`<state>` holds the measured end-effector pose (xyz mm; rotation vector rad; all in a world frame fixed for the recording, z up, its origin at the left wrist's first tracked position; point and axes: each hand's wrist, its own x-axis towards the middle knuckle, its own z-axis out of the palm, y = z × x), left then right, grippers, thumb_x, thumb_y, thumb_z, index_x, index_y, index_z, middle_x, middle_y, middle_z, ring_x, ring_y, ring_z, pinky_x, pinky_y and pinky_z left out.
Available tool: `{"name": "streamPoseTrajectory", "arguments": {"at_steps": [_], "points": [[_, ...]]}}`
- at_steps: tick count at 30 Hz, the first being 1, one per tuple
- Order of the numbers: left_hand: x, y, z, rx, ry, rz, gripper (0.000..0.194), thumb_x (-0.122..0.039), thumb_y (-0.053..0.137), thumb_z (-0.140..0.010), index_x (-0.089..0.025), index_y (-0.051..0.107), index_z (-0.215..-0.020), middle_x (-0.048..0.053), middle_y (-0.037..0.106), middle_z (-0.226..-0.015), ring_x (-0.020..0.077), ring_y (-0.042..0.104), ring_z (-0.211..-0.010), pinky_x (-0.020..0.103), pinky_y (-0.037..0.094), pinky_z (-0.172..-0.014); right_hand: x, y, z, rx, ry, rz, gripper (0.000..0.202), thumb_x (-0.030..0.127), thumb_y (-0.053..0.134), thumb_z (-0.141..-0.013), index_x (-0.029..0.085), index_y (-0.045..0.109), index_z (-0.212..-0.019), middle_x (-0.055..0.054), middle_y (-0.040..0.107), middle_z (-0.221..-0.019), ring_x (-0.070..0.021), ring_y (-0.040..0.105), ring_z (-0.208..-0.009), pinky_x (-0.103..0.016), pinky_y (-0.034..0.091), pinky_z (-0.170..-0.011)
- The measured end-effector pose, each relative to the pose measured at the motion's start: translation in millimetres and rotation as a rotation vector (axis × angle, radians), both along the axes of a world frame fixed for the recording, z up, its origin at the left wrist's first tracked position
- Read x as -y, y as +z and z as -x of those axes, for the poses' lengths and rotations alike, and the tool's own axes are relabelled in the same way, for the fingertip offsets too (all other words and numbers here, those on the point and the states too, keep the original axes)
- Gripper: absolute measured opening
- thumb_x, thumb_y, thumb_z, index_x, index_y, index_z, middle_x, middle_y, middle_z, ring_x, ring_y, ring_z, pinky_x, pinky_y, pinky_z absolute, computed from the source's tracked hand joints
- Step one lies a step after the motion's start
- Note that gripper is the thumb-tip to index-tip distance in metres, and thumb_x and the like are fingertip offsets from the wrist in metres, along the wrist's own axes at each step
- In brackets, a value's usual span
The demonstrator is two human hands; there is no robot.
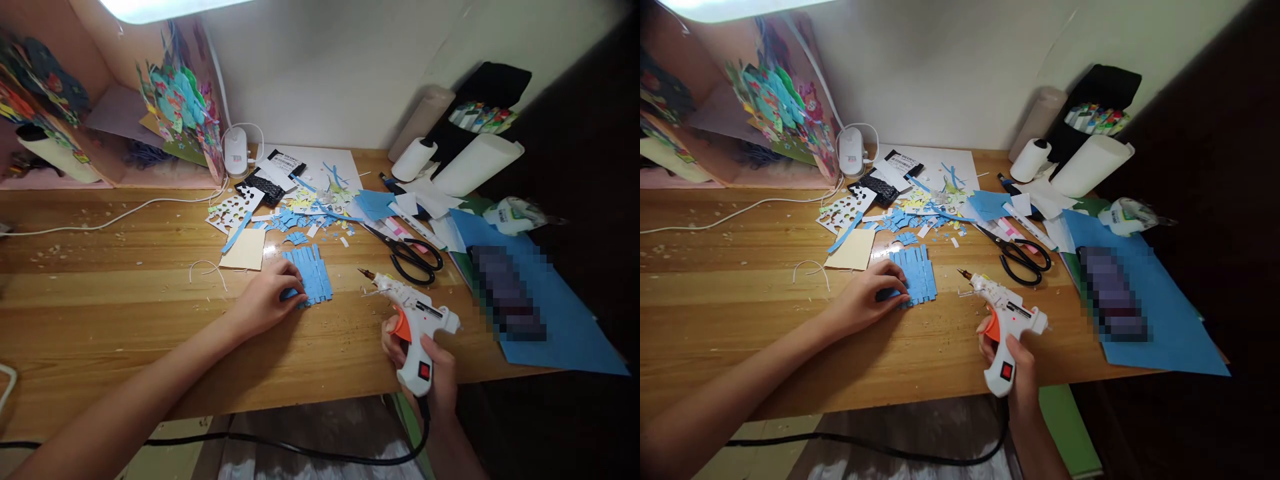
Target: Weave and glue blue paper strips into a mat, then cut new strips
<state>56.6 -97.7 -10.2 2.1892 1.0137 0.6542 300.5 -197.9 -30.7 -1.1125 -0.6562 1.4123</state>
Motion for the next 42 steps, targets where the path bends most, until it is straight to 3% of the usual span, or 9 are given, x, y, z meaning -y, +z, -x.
{"name": "streamPoseTrajectory", "arguments": {"at_steps": [5,9,13,17,24,29,35,42], "points": [[5,-3.4,-4,-0.079,0.067,-0.073,0.005,-0.019,0.06,-0.078,-0.018,0.064,-0.076,0.004,0.058,-0.093,0.0158,0.055,-0.085,0.03,0.046,-0.075,3,0.4,2,-0.004,0.014,-0.016,0.036,0.052,0.057,-0.069,0.017,0.062,-0.075,0.002,0.039,-0.048,-0.0117,0.027,-0.046,-0.026,0.021,-0.045],[6,12.4,-10,-0.268,0.071,-0.067,0.006,-0.022,0.057,-0.078,-0.019,0.061,-0.083,0.004,0.061,-0.093,0.0179,0.057,-0.083,0.032,0.046,-0.072,7,-3.9,-2,0.027,0.037,-0.007,0.035,0.052,0.058,-0.069,0.018,0.06,-0.074,0.001,0.041,-0.051,-0.013,0.031,-0.048,-0.027,0.024,-0.046],[2,31.4,-21,-0.484,0.073,-0.084,0.025,-0.035,0.061,-0.075,-0.019,0.057,-0.093,0.004,0.061,-0.091,0.0205,0.059,-0.078,0.03,0.044,-0.063,7,-5.1,-2,0.047,0.028,0.004,0.036,0.053,0.057,-0.068,0.018,0.06,-0.074,0.002,0.041,-0.05,-0.0131,0.031,-0.047,-0.027,0.023,-0.045],[-4,34.8,-31,-0.581,-0.015,-0.164,0.028,-0.037,0.063,-0.073,-0.019,0.059,-0.094,0.006,0.062,-0.096,0.0229,0.06,-0.083,0.028,0.042,-0.059,8,-0.3,3,0.073,-0.011,0.013,0.035,0.051,0.056,-0.068,0.018,0.06,-0.075,0.002,0.04,-0.049,-0.0132,0.03,-0.047,-0.027,0.022,-0.045],[-12,33.7,-28,-0.511,-0.076,-0.115,0.014,-0.025,0.052,-0.082,-0.021,0.066,-0.083,0.002,0.065,-0.085,0.0175,0.061,-0.074,0.025,0.039,-0.057,9,4.2,5,0.144,-0.006,0.06,0.03,0.048,0.055,-0.066,0.019,0.061,-0.073,0.0,0.045,-0.054,-0.0146,0.035,-0.049,-0.027,0.029,-0.046],[-18,28.0,-25,-0.4,-0.075,-0.055,0.012,-0.018,0.052,-0.081,-0.018,0.063,-0.082,0.003,0.064,-0.086,0.0159,0.06,-0.074,0.025,0.043,-0.063,16,3.1,12,0.217,-0.02,0.143,0.026,0.044,0.059,-0.067,0.019,0.062,-0.074,-0.003,0.059,-0.064,-0.0147,0.044,-0.052,-0.026,0.034,-0.047],[-18,16.4,-22,-0.252,-0.053,-0.006,0.01,-0.019,0.05,-0.085,-0.016,0.059,-0.082,0.003,0.061,-0.084,0.0146,0.057,-0.074,0.025,0.044,-0.065,18,11.6,23,0.369,0.01,0.263,0.032,0.049,0.059,-0.069,0.018,0.064,-0.079,-0.004,0.065,-0.078,-0.0209,0.058,-0.074,-0.029,0.047,-0.065],[-17,5.5,-18,-0.137,-0.053,0.007,0.01,-0.021,0.051,-0.086,-0.016,0.058,-0.081,0.003,0.059,-0.083,0.0144,0.055,-0.075,0.026,0.044,-0.067,13,14.2,19,0.485,0.1,0.244,0.039,0.055,0.058,-0.07,0.017,0.066,-0.08,-0.005,0.064,-0.073,-0.0198,0.056,-0.067,-0.029,0.046,-0.061]]}}
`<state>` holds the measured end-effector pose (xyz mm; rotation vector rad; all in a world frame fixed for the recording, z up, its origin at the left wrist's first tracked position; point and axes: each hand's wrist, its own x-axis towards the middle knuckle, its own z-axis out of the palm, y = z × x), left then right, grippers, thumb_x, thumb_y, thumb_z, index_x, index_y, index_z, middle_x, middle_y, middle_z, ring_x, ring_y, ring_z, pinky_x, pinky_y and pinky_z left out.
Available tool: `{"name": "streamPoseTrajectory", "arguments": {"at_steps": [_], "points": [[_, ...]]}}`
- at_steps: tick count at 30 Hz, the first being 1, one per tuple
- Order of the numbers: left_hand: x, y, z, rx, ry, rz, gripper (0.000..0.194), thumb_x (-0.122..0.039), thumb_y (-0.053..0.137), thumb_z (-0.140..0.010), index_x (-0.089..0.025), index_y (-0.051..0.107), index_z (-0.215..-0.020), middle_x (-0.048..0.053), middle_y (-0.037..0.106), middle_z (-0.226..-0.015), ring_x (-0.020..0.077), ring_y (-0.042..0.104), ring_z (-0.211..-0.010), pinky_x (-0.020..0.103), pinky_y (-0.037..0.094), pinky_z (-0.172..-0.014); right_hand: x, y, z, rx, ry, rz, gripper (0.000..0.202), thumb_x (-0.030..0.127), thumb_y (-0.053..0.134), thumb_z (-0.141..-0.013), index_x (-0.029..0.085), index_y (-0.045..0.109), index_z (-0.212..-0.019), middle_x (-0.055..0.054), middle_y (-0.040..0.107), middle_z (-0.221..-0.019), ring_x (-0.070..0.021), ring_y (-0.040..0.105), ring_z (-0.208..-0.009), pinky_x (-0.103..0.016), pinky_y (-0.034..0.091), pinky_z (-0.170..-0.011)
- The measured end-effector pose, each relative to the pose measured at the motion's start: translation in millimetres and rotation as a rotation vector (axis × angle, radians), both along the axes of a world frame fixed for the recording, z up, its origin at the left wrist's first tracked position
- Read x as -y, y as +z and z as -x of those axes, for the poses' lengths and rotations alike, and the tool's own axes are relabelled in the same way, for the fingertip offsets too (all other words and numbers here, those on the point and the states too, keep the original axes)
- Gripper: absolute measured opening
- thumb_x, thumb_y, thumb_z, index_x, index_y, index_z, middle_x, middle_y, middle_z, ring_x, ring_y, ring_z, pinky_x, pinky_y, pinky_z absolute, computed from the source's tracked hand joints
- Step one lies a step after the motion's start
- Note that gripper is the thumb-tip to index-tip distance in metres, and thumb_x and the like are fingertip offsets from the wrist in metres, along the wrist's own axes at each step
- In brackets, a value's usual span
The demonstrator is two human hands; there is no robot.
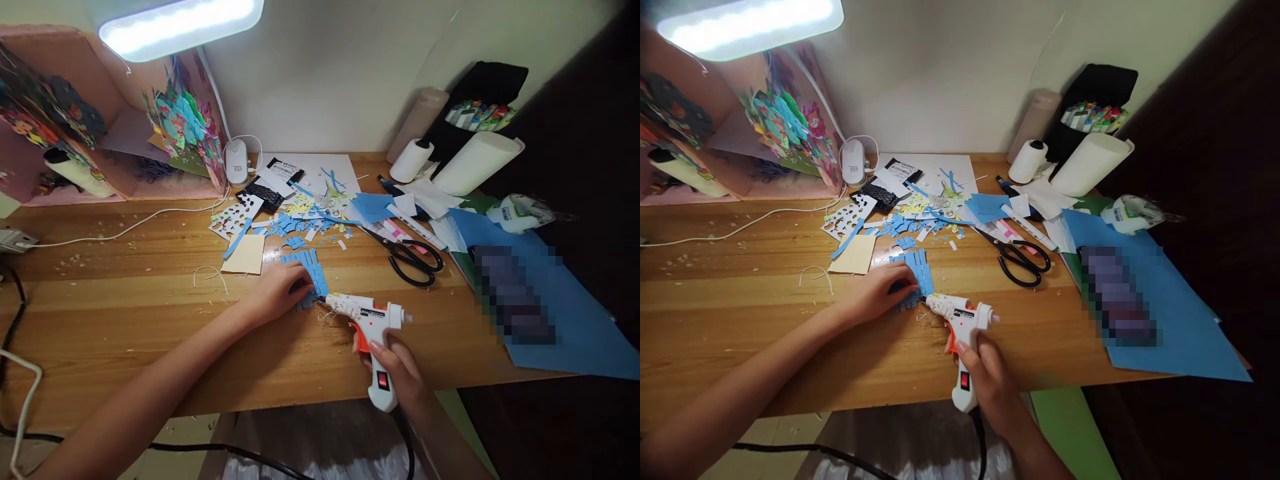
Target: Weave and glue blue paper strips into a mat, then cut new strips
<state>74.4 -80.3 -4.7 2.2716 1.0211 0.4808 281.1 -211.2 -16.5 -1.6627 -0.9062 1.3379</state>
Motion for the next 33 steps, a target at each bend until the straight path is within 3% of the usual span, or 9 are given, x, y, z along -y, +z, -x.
{"name": "streamPoseTrajectory", "arguments": {"at_steps": [19,25,33], "points": [[2.2,-3.5,1.1,0.043,0.012,-0.001,0.009,-0.02,0.051,-0.085,-0.016,0.058,-0.081,0.003,0.058,-0.082,0.0139,0.054,-0.074,0.026,0.043,-0.066,-6.5,5.6,3.3,0.078,0.042,-0.015,0.041,0.058,0.056,-0.071,0.018,0.066,-0.075,-0.005,0.063,-0.074,-0.0213,0.057,-0.074,-0.029,0.046,-0.064],[3.3,-3.7,0.7,0.039,0.016,-0.001,0.008,-0.019,0.052,-0.085,-0.016,0.058,-0.081,0.003,0.059,-0.082,0.0144,0.054,-0.075,0.026,0.043,-0.066,-7.6,8.0,3.8,0.085,0.074,0.004,0.042,0.059,0.054,-0.072,0.018,0.064,-0.069,-0.003,0.06,-0.069,-0.0173,0.054,-0.064,-0.027,0.045,-0.058],[5.3,-2.5,0.8,0.049,0.021,0.0,0.009,-0.019,0.052,-0.085,-0.016,0.058,-0.081,0.004,0.058,-0.084,0.0149,0.054,-0.077,0.026,0.044,-0.068,-5.3,2.2,4.5,0.072,0.027,0.019,0.044,0.06,0.056,-0.069,0.018,0.066,-0.075,-0.005,0.064,-0.077,-0.0213,0.058,-0.074,-0.029,0.048,-0.065]]}}
